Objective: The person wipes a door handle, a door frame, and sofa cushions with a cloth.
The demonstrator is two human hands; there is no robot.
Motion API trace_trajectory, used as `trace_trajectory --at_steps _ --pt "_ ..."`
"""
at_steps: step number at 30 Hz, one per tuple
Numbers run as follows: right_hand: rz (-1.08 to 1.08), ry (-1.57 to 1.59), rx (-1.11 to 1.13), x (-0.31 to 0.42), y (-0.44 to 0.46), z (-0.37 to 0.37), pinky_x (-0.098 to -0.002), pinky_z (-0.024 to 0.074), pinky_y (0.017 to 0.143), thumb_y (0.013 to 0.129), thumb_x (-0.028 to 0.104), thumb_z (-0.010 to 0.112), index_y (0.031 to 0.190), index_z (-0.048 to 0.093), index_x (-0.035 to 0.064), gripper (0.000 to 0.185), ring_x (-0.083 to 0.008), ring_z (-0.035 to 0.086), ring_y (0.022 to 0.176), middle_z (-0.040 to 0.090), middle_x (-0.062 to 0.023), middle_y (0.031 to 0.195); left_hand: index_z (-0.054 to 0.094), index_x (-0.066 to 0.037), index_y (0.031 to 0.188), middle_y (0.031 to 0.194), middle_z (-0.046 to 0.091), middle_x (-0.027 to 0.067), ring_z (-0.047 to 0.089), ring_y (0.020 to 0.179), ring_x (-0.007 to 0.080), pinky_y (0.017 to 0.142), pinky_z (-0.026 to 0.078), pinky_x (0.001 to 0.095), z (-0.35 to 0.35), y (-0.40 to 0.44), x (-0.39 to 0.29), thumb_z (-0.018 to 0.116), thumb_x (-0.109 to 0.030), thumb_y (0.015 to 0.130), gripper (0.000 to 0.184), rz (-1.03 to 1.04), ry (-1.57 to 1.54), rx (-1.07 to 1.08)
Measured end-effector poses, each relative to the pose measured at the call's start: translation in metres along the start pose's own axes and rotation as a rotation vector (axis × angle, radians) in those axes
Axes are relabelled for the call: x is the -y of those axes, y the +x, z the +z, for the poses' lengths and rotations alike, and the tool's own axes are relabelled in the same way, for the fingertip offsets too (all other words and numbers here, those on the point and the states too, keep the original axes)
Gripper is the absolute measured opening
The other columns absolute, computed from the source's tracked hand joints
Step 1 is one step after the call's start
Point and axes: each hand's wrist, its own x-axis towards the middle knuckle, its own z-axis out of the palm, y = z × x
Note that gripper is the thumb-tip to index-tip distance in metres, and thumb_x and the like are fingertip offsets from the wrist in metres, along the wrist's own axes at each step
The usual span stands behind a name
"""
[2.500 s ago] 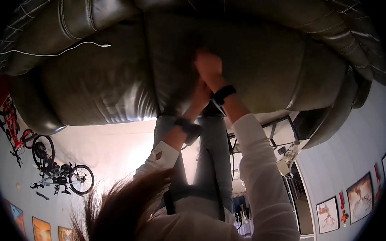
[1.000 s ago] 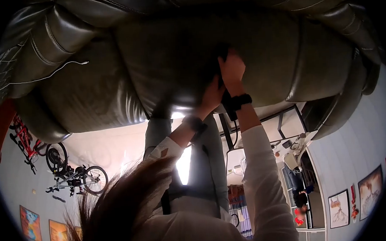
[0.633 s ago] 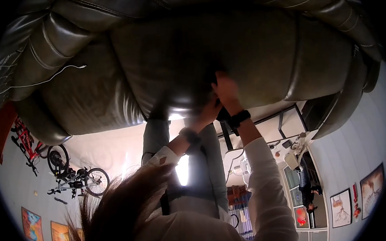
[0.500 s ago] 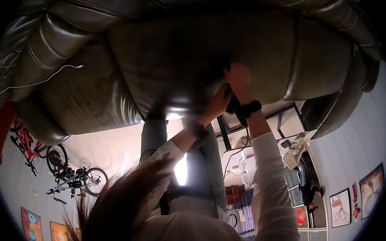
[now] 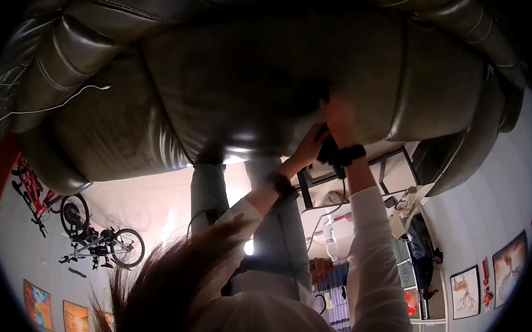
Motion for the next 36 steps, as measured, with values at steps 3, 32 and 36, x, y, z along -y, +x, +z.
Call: trace_trajectory --at_steps 3,32,36 --pt "0.061 -0.079 -0.084 -0.011 0.04 -0.034 -0.0412 0.0494 0.06 0.076 0.038 0.058 0.075 0.056 0.0048 0.034 -0.0314 0.059 0.07 0.059 -0.0137 0.076 0.042 -0.004 0.114 0.1 0.057 0.0172 0.055 0.093 0.0271 0.079 0.042 0.0332 0.009 0.034 -0.044 0.045 -0.023 0.09 0.031 -0.03 0.086 -0.023" --pt "0.455 0.602 -0.357 -0.004 -0.049 0.031 -0.045 0.0469 0.066 0.07 0.028 0.063 0.096 0.058 -0.0042 0.041 -0.0403 0.058 0.079 0.061 -0.0241 0.083 0.049 -0.009 0.115 0.097 0.06 0.0177 0.058 0.09 0.0324 0.076 0.045 0.0372 -0.02 -0.042 -0.012 0.048 -0.036 0.087 0.039 -0.233 0.384 -0.084" --pt "0.439 0.578 -0.265 -0.057 0.018 -0.005 -0.0451 0.0463 0.069 0.071 0.027 0.063 0.094 0.056 -0.0015 0.037 -0.0397 0.057 0.082 0.06 -0.0232 0.087 0.045 -0.01 0.118 0.092 0.061 0.0173 0.058 0.087 0.0309 0.076 0.045 0.0366 0.036 0.023 0.001 0.049 -0.03 0.088 0.037 0.082 0.328 -0.222"
